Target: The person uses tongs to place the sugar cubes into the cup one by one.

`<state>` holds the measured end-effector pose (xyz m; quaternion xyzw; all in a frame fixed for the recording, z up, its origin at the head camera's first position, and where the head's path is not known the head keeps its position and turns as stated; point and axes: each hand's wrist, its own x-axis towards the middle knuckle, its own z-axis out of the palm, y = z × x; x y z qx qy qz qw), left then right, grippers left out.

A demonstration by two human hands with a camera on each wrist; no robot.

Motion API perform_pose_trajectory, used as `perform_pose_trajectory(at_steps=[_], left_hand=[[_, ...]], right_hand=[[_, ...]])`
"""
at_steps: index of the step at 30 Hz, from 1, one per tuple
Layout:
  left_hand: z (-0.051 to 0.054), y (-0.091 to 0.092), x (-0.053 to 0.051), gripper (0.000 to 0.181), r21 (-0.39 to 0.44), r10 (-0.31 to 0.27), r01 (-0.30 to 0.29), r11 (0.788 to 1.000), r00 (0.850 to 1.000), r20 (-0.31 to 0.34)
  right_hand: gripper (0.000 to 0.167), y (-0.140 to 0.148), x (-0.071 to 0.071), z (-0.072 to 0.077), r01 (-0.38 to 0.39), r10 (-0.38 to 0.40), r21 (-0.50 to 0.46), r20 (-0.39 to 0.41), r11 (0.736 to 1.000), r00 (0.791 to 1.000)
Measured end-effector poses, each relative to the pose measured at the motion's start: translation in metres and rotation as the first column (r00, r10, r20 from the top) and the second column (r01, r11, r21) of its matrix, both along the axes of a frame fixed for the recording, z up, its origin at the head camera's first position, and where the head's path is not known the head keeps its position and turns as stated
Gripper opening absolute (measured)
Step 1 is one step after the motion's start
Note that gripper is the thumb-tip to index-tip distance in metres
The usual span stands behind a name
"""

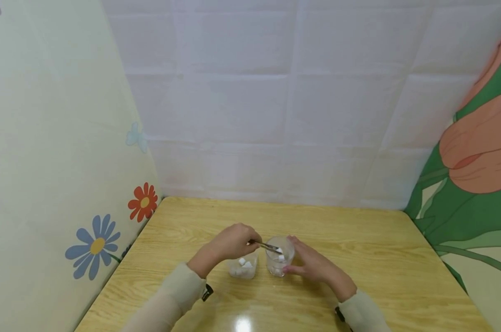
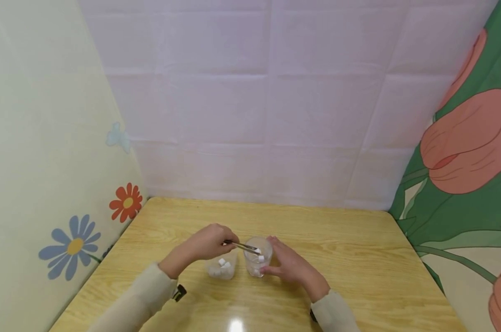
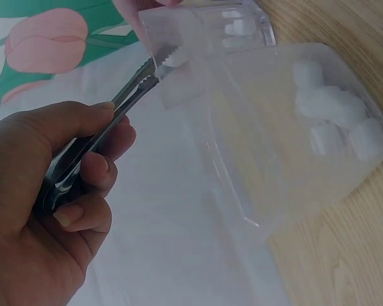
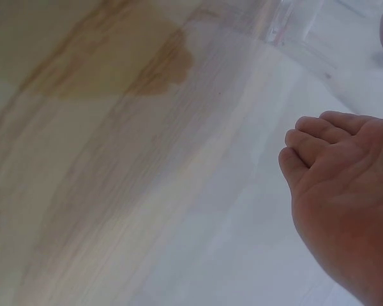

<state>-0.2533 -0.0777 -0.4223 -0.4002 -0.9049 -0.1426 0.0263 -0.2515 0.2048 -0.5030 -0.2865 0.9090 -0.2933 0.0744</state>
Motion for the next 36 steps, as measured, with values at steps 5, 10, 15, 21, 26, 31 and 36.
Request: perform_pose_trajectory(at_steps=[5, 10, 15, 21, 26, 31, 36], left_hand=[[-0.002, 0.005, -0.001, 0.012, -0.009, -0.006, 0.006, 1.000, 1.000, -0.007], [-0.004, 0.008, -0.003, 0.011, -0.023, -0.008, 0.007, 1.000, 1.000, -0.020], [-0.003, 0.011, -0.003, 0.011, -0.030, 0.001, -0.001, 1.000, 1.000, -0.011], [-0.007, 0.013, -0.004, 0.011, -0.046, 0.015, -0.016, 0.999, 1.000, -0.021], [-0.010, 0.015, -0.004, 0.010, -0.040, 0.016, -0.017, 0.999, 1.000, -0.005], [-0.013, 0.017, -0.004, 0.010, -0.048, 0.022, -0.022, 0.999, 1.000, 0.007], [-0.013, 0.019, -0.003, 0.010, -0.060, 0.030, -0.029, 0.998, 0.999, 0.012]], right_hand=[[0.101, -0.001, 0.001, 0.000, 0.000, 0.000, -0.002, -0.003, 1.000, 1.000], [0.102, -0.001, -0.001, 0.000, -0.005, 0.005, -0.006, 0.004, 1.000, 1.000], [0.101, 0.000, -0.001, 0.000, -0.008, 0.008, -0.010, 0.008, 1.000, 1.000], [0.101, -0.001, 0.000, 0.000, -0.004, 0.004, -0.016, 0.010, 1.000, 1.000], [0.100, 0.000, 0.000, 0.000, -0.007, 0.007, -0.019, 0.008, 1.000, 1.000], [0.099, 0.000, 0.000, -0.001, -0.013, 0.013, -0.018, 0.006, 1.000, 1.000], [0.098, -0.002, 0.000, -0.001, -0.019, 0.019, -0.019, -0.005, 1.000, 1.000]])
